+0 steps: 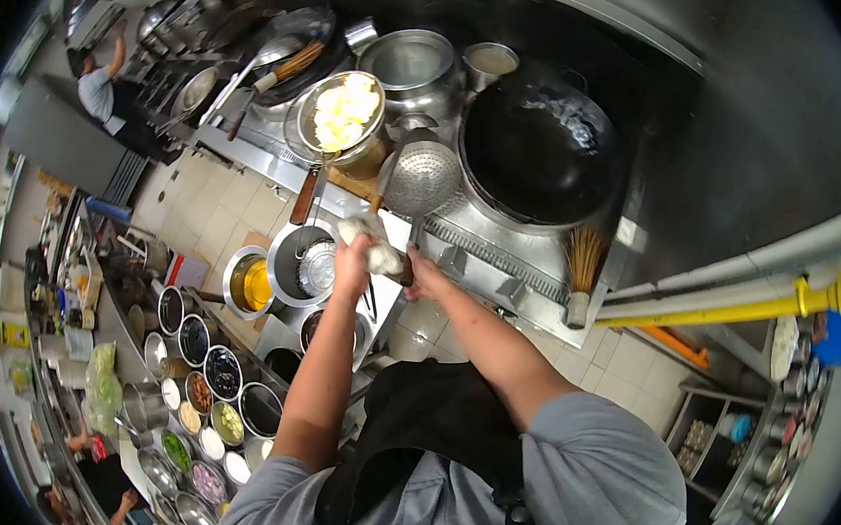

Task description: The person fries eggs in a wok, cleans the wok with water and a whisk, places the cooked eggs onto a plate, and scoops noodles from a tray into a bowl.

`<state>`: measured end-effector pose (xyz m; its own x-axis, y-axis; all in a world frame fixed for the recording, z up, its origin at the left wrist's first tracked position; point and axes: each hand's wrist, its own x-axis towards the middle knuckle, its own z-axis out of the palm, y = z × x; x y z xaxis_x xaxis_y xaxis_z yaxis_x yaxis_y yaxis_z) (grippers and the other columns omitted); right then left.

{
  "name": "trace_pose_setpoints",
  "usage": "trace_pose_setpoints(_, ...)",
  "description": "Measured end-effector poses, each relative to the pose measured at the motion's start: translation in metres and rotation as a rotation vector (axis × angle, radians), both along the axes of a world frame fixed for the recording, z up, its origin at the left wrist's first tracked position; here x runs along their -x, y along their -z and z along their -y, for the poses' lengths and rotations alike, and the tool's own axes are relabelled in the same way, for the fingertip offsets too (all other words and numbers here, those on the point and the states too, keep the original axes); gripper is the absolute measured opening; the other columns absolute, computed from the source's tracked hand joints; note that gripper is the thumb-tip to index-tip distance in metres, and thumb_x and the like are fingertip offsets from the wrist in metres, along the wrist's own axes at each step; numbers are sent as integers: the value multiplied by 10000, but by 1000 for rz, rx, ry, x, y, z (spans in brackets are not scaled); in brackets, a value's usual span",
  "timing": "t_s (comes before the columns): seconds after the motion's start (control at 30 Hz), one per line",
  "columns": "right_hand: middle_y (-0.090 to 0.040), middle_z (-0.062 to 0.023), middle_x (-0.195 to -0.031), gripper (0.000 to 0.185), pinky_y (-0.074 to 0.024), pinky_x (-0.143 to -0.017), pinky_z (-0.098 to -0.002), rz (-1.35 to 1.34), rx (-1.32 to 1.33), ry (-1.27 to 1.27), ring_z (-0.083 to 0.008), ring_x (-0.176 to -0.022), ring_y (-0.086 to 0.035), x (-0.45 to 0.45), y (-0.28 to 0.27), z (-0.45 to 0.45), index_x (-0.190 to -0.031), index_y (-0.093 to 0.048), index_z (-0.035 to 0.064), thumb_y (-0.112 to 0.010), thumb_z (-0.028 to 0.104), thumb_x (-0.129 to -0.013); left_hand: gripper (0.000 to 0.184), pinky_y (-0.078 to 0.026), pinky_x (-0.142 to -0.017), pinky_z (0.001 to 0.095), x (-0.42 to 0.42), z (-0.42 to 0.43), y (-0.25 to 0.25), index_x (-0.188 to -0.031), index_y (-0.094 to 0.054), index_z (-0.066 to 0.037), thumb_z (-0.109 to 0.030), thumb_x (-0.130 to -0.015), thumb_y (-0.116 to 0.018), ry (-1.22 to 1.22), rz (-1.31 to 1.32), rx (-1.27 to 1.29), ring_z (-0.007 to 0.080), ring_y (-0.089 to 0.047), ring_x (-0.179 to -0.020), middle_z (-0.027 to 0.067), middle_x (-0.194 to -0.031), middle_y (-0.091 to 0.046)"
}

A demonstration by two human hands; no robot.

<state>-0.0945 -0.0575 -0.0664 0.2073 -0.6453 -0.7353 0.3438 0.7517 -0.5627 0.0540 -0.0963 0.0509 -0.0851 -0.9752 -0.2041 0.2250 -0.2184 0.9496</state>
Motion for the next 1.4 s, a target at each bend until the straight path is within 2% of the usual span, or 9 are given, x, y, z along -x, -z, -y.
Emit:
trace_pose_setpoints(0.1, -705, -243, -953, 745, -519, -856, -471, -1225, 259, -526, -396, -946, -680, 18, -30, 3, -1062, -692, -11, -366, 651, -958, 268, -525, -723, 328, 6, -19, 16, -982, -651, 50, -124, -783, -609, -3, 23, -67, 206, -653, -771, 103, -890, -682)
trace_pose_setpoints(0.17, -667, -307, -1044, 826, -463, -947, -502, -1128, 336, -289, -472, -1020, -634, 31, -66, 12, -997, -713, -43, -309, 676, -950, 261, -530, -718, 326, 17, -29, 23, -976, -662, 37, -121, -772, -622, -47, -1, -32, 206, -660, -766, 93, -878, -687)
trace_pose_setpoints(0.27, -528, -17, -584, 695, -489, -552, -285, -232, 173, 77, -126, -629, -577, 35, -71, 53, -773, -636, 71, -495, 744, -872, 295, -555, -704, 350, 23, -38, 29, -1004, -662, 23, -127, -750, -666, 55, 136, -102, 207, -676, -740, 113, -905, -702)
trace_pose_setpoints(0.47, -506, -30, -713, 162, -431, -536, -303, 499, 56, 34, -165, -572, -467, 60, 30, 171, -772, -509, 117, -624, 178, -869, 467, -505, -889, 398, 33, -87, 3, -1133, -635, -50, -248, -719, -719, -180, 537, 153, 302, -639, -1001, 174, -1102, -659)
trace_pose_setpoints(0.8, -390, -1, -604, 285, -320, -380, -284, -330, 352, 93, -111, -461, -366, 59, -57, 112, -764, -434, 76, -633, 176, -942, 340, -551, -765, 355, -130, -411, 98, -1042, -673, -18, -214, -774, -749, -1287, 260, -591, 209, -685, -824, 91, -960, -714)
trace_pose_setpoints(1.0, -405, -3, -636, 222, -322, -368, -245, -275, 565, 158, -86, -477, -374, 81, -85, 91, -862, -438, 61, -632, 135, -942, 372, -519, -839, 362, -306, -607, 110, -1113, -611, -16, -153, -802, -764, -2119, -61, -45, 218, -660, -932, 95, -1050, -676)
trace_pose_setpoints(1.1, -425, 2, -635, 183, -325, -375, -246, -297, 669, 165, -82, -480, -384, 88, -108, 89, -898, -478, 66, -631, 151, -954, 573, -500, -911, 383, -369, -671, 125, -1169, -586, 56, -278, -773, -831, -2113, -125, -107, 273, -626, -1071, 153, -1160, -655)
trace_pose_setpoints(1.17, -415, 19, -637, 138, -341, -379, -232, -245, 713, 122, -73, -481, -378, 98, -128, 91, -941, -525, 50, -610, 155, -971, 716, -444, -1018, 429, -378, -681, 125, -1242, -555, 55, -441, -782, -789, -2131, 433, -1325, 354, -504, -1260, 241, -1314, -564)
trace_pose_setpoints(1.4, -417, 1, -685, 165, -316, -309, -214, 427, 780, -100, -72, -443, -351, 171, -170, 108, -1107, -504, 19, -486, 153, -1012, 777, -462, -984, 507, -351, -654, 107, -1347, -458, 23, -572, -868, -598, -2028, 673, -1563, 409, -538, -1206, 236, -1316, -504)
